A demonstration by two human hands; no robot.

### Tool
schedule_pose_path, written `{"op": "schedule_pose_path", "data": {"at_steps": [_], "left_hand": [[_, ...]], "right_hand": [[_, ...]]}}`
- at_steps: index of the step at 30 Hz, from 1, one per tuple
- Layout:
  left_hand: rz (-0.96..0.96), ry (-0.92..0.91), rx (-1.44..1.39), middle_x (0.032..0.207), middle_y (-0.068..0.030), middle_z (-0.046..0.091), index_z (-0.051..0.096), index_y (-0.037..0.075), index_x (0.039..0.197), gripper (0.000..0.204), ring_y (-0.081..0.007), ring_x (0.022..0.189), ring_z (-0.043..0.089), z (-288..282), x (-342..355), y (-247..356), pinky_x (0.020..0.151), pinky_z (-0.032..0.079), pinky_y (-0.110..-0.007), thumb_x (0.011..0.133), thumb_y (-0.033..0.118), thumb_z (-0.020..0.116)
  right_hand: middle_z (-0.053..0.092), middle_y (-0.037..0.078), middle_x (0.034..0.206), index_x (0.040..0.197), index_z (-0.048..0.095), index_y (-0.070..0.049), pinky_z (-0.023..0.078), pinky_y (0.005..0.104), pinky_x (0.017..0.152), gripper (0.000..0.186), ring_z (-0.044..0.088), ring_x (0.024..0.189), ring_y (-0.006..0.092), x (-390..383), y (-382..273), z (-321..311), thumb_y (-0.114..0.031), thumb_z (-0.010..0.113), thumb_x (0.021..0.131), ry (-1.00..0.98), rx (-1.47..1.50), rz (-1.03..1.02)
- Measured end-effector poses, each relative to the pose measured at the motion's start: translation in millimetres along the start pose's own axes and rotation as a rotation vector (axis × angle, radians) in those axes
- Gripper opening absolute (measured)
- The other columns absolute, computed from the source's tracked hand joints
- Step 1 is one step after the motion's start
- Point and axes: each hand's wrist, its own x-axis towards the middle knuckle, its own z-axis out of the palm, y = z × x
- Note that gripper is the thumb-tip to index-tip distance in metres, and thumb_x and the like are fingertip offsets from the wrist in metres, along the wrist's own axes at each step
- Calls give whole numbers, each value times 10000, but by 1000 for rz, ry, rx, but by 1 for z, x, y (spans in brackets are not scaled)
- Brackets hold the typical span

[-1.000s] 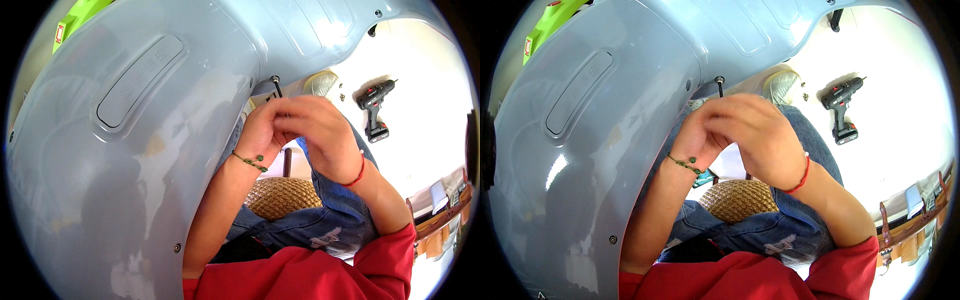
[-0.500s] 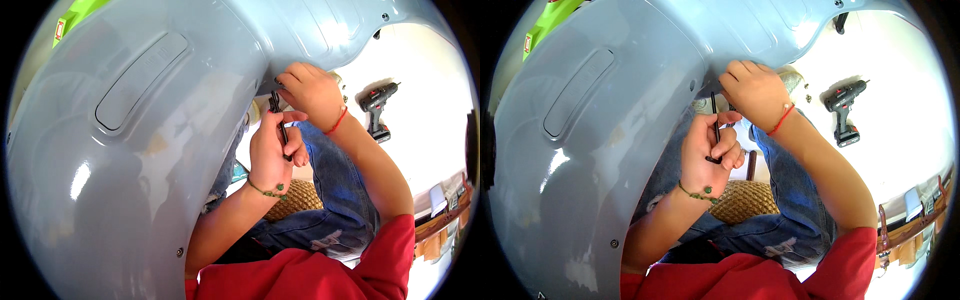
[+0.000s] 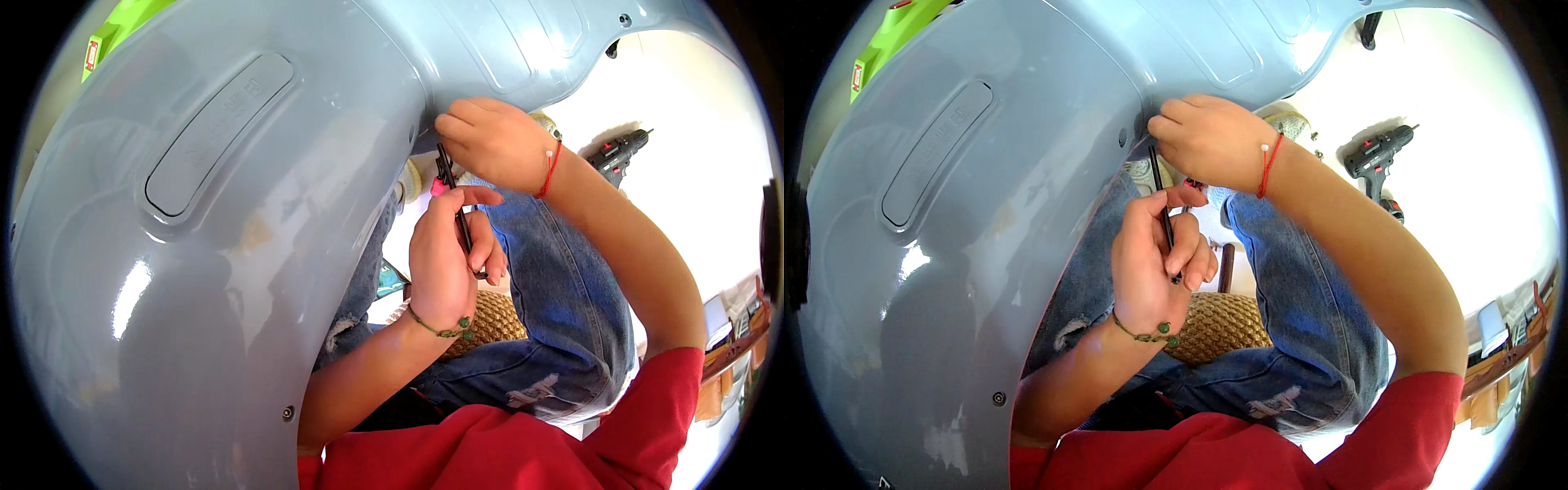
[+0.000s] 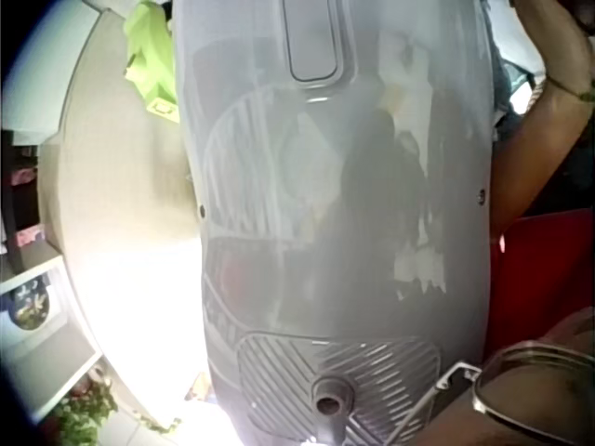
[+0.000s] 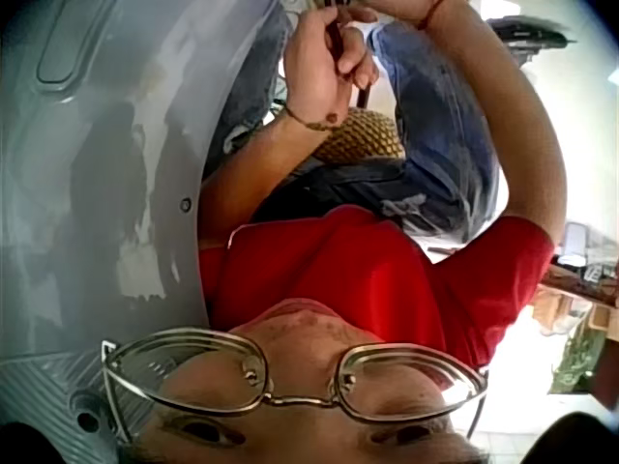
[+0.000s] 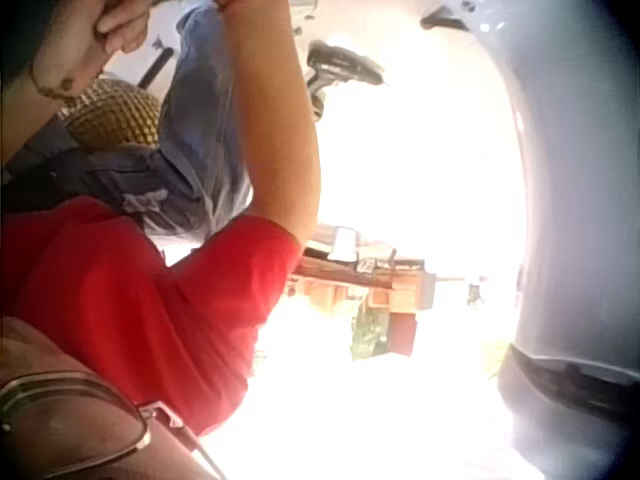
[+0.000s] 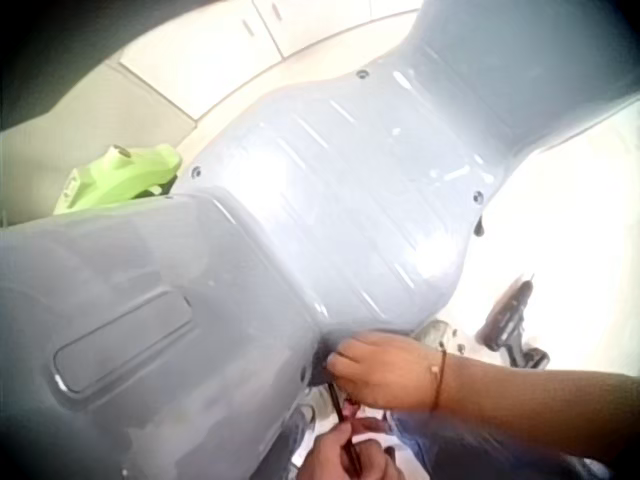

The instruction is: The person selects an allen key from a set, unscrews fasteners from the scooter body panels using allen keys and screwdrivers, and gathers the removed screws by hand.

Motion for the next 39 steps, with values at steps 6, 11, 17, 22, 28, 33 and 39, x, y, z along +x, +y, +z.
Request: {"op": "schedule_pose_path", "data": {"at_steps": [6, 11, 17, 22, 28, 33, 39], "left_hand": [[20, -9, 13, 499, 19, 320, 567, 14, 1005, 395, -129, 425, 377, -1, -1, -3, 538, 380, -288, 981, 319, 318], [11, 0, 51, 489, 15, 322, 562, 14, 996, 393, -134, 422, 388, 1, 0, -4, 547, 389, -292, 983, 320, 315], [14, -7, 85, 474, 11, 318, 553, 12, 987, 393, -140, 413, 390, -1, 4, -8, 545, 397, -290, 987, 321, 312], [26, -6, 90, 472, 11, 317, 551, 8, 984, 397, -141, 412, 390, 1, 0, -3, 534, 398, -289, 989, 322, 310], [14, -20, 41, 473, 8, 321, 553, 7, 974, 396, -138, 413, 390, 2, 1, -5, 529, 395, -285, 990, 316, 307], [2, 3, 73, 499, -2, 361, 559, -5, 970, 368, -150, 426, 417, -4, 5, -13, 521, 414, -295, 990, 278, 325], [-157, -169, 151, 572, -35, 461, 557, -21, 966, 268, -163, 498, 513, 3, 2, -27, 524, 448, -297, 986, 179, 378]], "right_hand": [[523, 16, 843, 817, 609, -93, 486, 299, 750, 100, 544, 882, 191, -3, -2, -2, -150, 605, 735, 24, -33, 26], [531, 37, 829, 803, 588, -85, 506, 305, 694, 110, 565, 832, 201, -7, -18, 9, -148, 602, 714, -35, -95, 298], [522, 29, 846, 762, 600, -81, 497, 289, 705, 79, 551, 845, 189, -5, -14, 5, -141, 603, 711, 28, -79, 146], [512, 26, 863, 785, 610, -71, 496, 291, 711, 103, 543, 850, 193, 2, -5, -1, -152, 601, 721, 28, 27, 35], [587, 45, 892, 853, 618, -51, 513, 322, 689, 119, 601, 838, 216, -16, -2, -16, -104, 651, 752, 141, 186, 234], [674, 107, 849, 971, 630, -9, 516, 302, 695, 172, 655, 749, 212, -88, -16, -10, -75, 652, 813, 222, 644, 1041], [691, 151, 919, 996, 685, -33, 523, 369, 749, 225, 675, 819, 283, -248, 3, 67, -191, 606, 857, -80, 302, 1285]]}}
